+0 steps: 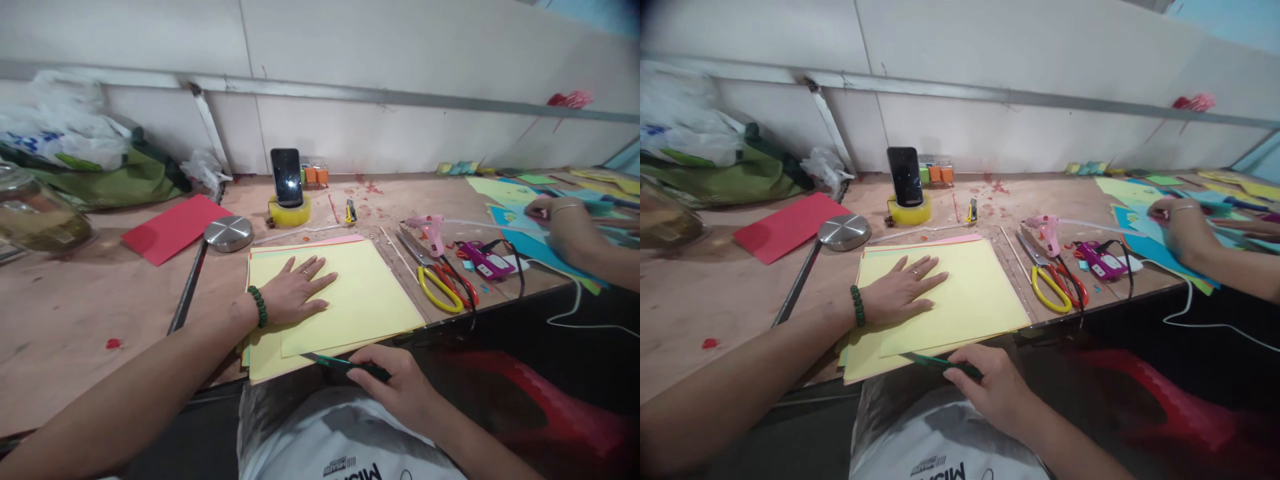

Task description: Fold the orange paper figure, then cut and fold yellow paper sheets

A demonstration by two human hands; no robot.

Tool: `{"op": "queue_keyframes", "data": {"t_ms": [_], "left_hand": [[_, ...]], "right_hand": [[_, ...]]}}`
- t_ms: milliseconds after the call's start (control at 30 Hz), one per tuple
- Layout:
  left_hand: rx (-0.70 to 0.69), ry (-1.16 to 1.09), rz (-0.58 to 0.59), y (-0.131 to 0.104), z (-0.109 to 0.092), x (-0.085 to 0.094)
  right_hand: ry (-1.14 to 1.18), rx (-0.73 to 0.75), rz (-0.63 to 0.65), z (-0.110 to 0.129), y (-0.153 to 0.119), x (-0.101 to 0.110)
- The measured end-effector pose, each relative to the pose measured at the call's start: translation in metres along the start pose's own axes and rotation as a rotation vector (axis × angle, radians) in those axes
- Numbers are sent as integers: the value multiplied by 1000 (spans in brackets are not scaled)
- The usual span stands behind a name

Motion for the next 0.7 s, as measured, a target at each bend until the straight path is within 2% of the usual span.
{"op": "queue_keyframes", "data": {"t_ms": [500, 700], "left_hand": [[1, 2, -1, 0, 0, 0], [2, 12, 2, -1, 1, 0]], "right_hand": [[34, 60, 55, 16, 4, -21], [11, 81, 168, 31, -3, -28]]}}
Point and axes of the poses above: each hand's wrist, its own y-axis towards the middle knuckle, its own x-axis out of the back of the hand, z = x × y, the point moved 9 cm from there along y, towards the middle knuckle, and after that the axes turned 14 degrees about -x, right-handed, at the moved point
